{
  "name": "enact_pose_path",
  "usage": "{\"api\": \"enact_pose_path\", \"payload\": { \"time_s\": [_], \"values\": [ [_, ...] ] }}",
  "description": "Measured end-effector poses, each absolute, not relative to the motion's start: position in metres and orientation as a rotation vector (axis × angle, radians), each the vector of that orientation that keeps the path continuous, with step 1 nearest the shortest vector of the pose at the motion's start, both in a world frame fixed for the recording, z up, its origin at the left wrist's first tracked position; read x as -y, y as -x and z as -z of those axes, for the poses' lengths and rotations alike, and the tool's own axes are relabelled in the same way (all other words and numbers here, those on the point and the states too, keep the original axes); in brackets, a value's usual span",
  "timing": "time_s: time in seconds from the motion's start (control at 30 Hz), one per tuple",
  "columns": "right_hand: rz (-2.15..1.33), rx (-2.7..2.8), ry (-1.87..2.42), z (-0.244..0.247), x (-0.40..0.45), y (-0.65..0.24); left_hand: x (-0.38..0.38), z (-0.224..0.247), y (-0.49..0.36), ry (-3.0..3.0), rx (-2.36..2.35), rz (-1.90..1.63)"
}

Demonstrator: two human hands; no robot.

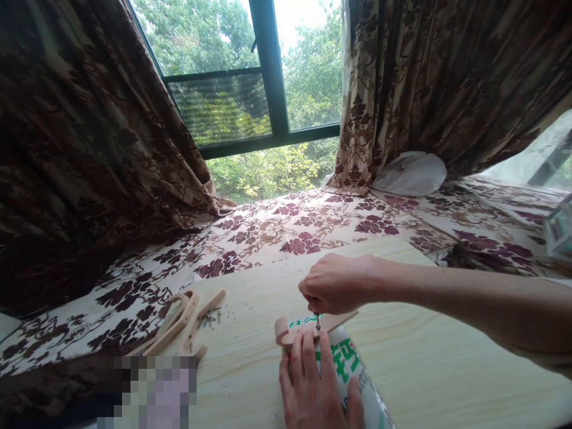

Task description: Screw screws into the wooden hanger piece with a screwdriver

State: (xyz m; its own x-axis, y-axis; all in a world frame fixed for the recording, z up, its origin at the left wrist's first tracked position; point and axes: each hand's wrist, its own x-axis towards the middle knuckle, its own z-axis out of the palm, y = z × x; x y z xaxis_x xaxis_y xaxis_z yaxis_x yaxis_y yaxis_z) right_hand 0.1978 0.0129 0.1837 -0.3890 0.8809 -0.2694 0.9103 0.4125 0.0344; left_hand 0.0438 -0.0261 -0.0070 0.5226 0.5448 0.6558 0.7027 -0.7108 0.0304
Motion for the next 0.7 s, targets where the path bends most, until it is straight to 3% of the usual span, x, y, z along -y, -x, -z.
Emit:
{"api": "enact_pose_path", "payload": {
  "time_s": [0.7],
  "values": [
    [0.173, -2.546, -1.526, -0.1864, -0.0124, -0.2045, 0.0247, 0.0049, -0.0429, 2.499, 1.015, 0.944]
  ]
}}
